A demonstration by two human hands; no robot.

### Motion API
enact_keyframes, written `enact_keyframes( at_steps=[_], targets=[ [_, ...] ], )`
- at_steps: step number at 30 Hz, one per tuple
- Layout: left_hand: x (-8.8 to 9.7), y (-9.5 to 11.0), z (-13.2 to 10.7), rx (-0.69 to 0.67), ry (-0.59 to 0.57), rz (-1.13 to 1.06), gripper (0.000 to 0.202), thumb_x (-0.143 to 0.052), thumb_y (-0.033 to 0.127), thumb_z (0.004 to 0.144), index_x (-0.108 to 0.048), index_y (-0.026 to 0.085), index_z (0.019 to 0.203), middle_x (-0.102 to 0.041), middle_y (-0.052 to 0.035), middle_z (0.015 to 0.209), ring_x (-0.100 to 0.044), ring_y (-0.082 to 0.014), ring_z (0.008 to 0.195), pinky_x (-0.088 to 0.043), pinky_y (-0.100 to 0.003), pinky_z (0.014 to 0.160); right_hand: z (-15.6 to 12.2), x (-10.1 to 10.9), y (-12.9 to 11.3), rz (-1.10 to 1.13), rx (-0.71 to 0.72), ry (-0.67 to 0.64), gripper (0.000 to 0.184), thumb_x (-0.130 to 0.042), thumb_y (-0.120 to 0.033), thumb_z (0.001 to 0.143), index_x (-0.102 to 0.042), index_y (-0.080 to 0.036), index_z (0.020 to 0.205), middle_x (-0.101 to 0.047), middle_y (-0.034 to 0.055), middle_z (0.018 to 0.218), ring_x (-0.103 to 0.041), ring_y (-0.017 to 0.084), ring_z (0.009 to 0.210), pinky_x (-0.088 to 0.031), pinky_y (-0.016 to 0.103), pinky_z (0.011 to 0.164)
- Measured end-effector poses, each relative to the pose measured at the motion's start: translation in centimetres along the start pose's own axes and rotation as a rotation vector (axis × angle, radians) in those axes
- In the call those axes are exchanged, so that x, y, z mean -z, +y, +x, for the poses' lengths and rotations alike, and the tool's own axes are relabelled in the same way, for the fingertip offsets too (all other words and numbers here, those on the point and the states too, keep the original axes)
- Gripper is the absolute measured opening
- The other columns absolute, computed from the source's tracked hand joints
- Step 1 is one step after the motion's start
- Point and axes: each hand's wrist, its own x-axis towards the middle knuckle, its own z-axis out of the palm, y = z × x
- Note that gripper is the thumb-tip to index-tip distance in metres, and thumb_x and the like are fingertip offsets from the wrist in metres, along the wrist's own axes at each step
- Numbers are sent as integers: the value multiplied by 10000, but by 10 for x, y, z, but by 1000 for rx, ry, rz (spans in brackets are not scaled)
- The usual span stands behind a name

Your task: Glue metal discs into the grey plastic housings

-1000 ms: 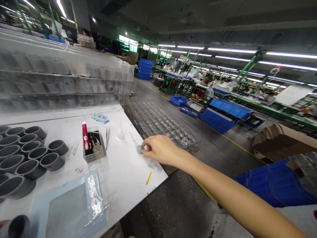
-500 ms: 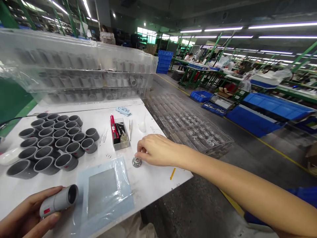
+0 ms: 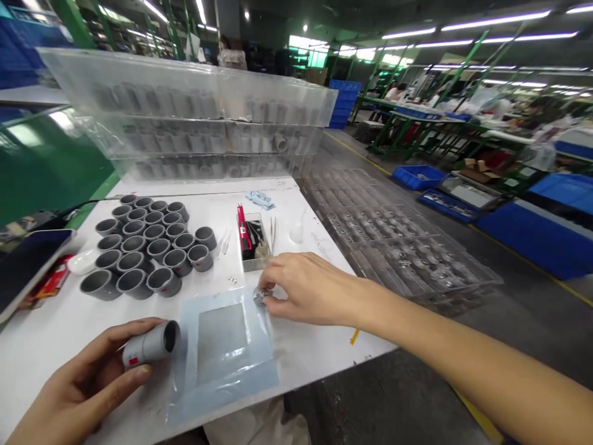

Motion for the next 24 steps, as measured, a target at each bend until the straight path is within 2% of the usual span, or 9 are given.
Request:
enact_keyframes(
  at_steps=[2,6,9,14,16,20,22,24],
  targets=[
    [0,3,1,-35,1,-68,361,-859,441,773,-720,314,1081,-723,-22,1289,-709,-255,1131,-607,-220,870,16,-8,-14,133,126,154,150,-693,-219,887,-745,-173,1019,-746,41,971,-695,194,899,-526,327,816],
    [5,3,5,-52,-12,-192,274,-856,355,807,-716,290,1033,-725,-23,1227,-673,-234,1154,-567,-229,911,51,-31,-47,390,375,399,167,-727,-160,841,-743,-119,1002,-756,62,951,-686,167,895,-554,296,845],
    [8,2,8,-38,-50,-295,249,-858,300,811,-719,280,1016,-709,-22,1228,-657,-226,1160,-547,-245,931,66,-52,-60,504,430,512,208,-723,-112,799,-742,-104,1006,-751,71,939,-679,164,893,-570,289,834],
    [8,2,11,-37,-118,-339,222,-856,254,815,-708,278,979,-706,-20,1218,-662,-210,1121,-546,-241,893,64,-74,-57,580,349,538,273,-706,-50,754,-735,-123,1015,-732,60,929,-674,157,877,-580,291,813],
    [10,3,10,-13,-134,-312,237,-845,301,832,-713,287,1027,-706,-15,1210,-672,-177,1017,-546,-220,830,61,-75,-55,593,344,525,282,-702,-38,753,-731,-129,1019,-729,57,931,-675,155,877,-584,293,816],
    [14,3,9,45,-173,-271,357,-787,461,871,-700,268,1158,-744,-14,950,-643,-139,753,-527,-223,698,59,-71,-59,625,365,527,300,-704,-28,748,-725,-128,1029,-727,61,944,-680,155,888,-594,288,822],
    [16,2,10,59,-209,-271,391,-755,499,889,-684,262,1192,-751,-17,871,-672,-171,759,-540,-253,697,59,-70,-61,627,369,529,303,-704,-25,744,-725,-128,1028,-726,66,947,-682,158,891,-598,288,818],
    [17,2,11,69,-233,-273,396,-735,509,903,-678,262,1207,-764,-23,875,-693,-187,762,-552,-273,692,58,-71,-62,623,370,528,305,-700,-20,741,-726,-132,1023,-724,67,947,-683,161,888,-601,293,814]
  ],
)
